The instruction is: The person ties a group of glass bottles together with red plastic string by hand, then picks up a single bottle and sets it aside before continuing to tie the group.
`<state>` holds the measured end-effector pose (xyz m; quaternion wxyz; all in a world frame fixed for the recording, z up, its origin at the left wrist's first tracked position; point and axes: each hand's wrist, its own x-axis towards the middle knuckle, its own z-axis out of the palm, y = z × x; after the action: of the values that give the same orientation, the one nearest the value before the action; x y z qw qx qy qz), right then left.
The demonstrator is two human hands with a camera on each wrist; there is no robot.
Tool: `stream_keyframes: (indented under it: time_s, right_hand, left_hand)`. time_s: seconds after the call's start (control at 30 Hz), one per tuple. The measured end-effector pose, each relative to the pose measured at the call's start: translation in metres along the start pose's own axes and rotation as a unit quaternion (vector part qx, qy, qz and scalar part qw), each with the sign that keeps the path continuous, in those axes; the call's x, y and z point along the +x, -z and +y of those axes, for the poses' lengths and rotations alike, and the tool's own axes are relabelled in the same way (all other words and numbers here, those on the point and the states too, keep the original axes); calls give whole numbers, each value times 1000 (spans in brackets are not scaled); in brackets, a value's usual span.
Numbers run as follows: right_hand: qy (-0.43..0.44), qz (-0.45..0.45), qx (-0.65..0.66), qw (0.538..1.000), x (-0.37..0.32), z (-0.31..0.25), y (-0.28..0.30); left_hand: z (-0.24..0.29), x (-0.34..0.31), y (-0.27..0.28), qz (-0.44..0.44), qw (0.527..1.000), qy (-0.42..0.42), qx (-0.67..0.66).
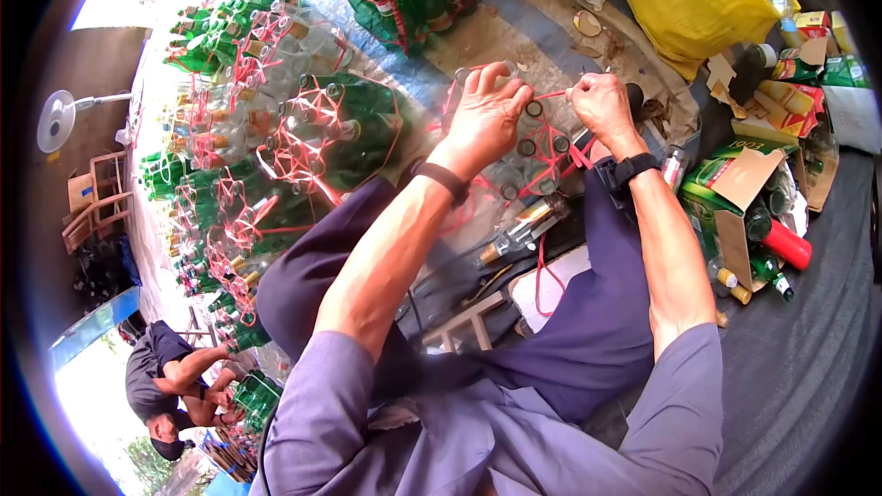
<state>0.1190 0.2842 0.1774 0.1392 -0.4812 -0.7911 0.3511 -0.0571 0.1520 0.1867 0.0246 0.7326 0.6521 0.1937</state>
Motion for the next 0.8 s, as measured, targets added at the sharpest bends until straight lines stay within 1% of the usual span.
stream_keyframes:
  time_s: [0.07, 0.2, 0.27, 0.37, 0.4, 0.43, 0.5, 0.57, 0.6, 0.63, 0.7, 0.77, 0.8]
  right_hand:
    - [3, -5, 12, 1000, -5, 3, 0]
    - [19, 5, 23, 1000, -16, -3, 7]
    - [12, 6, 14, 1000, -19, -6, 8]
    - [7, -1, 11, 1000, -23, -9, 10]
    - [15, 4, 7, 1000, -23, -9, 10]
    - [22, 9, 3, 1000, -23, -8, 10]
    - [13, 2, 4, 1000, -23, -7, 10]
    - [6, -3, 5, 1000, -21, -7, 10]
    - [12, -5, -2, 1000, -20, -7, 9]
    - [17, -7, -10, 1000, -19, -5, 9]
    - [10, -9, -11, 1000, -19, -2, 9]
    - [12, -11, -9, 1000, -14, -5, 9]
    - [2, -32, -14, 999, -12, -5, 11]
  left_hand:
    - [1, -4, -2, 39, 997, 6, -69]
    - [16, -17, 9, 64, 993, 24, -97]
    - [28, -29, 19, 94, 989, 51, -103]
    - [46, -54, 34, 91, 992, 51, -69]
    - [53, -64, 44, 90, 996, 22, -18]
    - [60, -77, 44, 68, 997, 24, -9]
    - [67, -109, 32, -70, 997, 20, -35]
    - [84, -137, 18, -94, 986, 73, -115]
    - [88, -135, 22, -16, 994, 15, -111]
    - [87, -136, 21, -16, 993, 14, -113]
    - [89, -142, 18, -83, 980, 107, -148]
    - [83, -143, 20, -94, 976, 115, -161]
    - [77, -143, 20, -108, 980, 88, -144]
